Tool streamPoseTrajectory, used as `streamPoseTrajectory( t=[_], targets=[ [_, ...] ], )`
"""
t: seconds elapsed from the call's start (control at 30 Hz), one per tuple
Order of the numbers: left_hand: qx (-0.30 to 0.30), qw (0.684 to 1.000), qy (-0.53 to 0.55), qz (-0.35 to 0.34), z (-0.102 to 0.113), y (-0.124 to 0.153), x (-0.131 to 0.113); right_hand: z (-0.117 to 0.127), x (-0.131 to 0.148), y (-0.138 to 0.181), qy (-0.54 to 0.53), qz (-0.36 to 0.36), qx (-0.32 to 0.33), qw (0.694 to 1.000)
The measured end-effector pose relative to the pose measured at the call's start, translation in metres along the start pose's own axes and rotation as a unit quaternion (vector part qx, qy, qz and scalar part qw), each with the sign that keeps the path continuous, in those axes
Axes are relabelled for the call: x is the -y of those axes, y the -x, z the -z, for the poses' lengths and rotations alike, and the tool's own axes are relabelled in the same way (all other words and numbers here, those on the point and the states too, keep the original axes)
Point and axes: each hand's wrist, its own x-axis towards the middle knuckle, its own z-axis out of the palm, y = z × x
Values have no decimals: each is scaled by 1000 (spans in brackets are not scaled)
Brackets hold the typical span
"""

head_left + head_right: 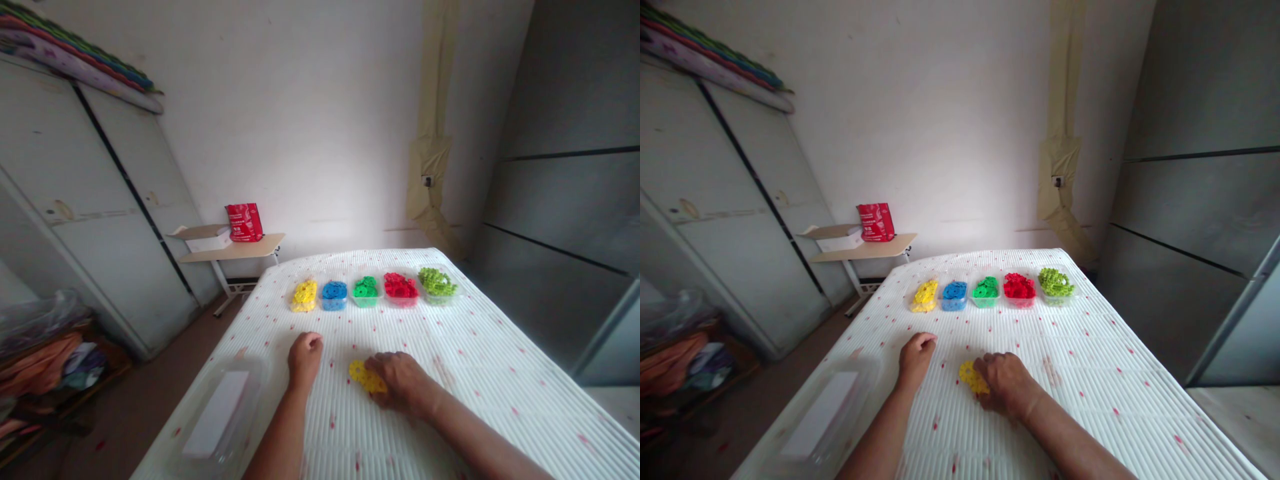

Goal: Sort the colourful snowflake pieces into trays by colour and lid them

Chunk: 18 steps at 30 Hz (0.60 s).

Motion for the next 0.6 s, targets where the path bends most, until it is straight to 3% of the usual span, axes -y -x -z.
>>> streamPoseTrajectory(
  t=[0.17, 0.33, 0.4, 0.5, 0.6],
  targets=[
    [-22, 995, 96, 34, -3, -1, 1, 13, 3, 4, -14, -20, 8, 1000],
    [-47, 976, 204, 58, -2, -2, 8, 15, 10, -2, -74, 26, -67, 995],
    [-69, 945, 310, 76, 2, -3, 12, 16, 16, -13, -84, 56, -101, 990],
    [-104, 862, 483, 113, 7, -3, 18, 28, 25, -46, -61, 88, -149, 983],
    [-113, 824, 540, 132, 10, -3, 19, 51, 34, -98, -26, 104, -197, 975]
  ],
)
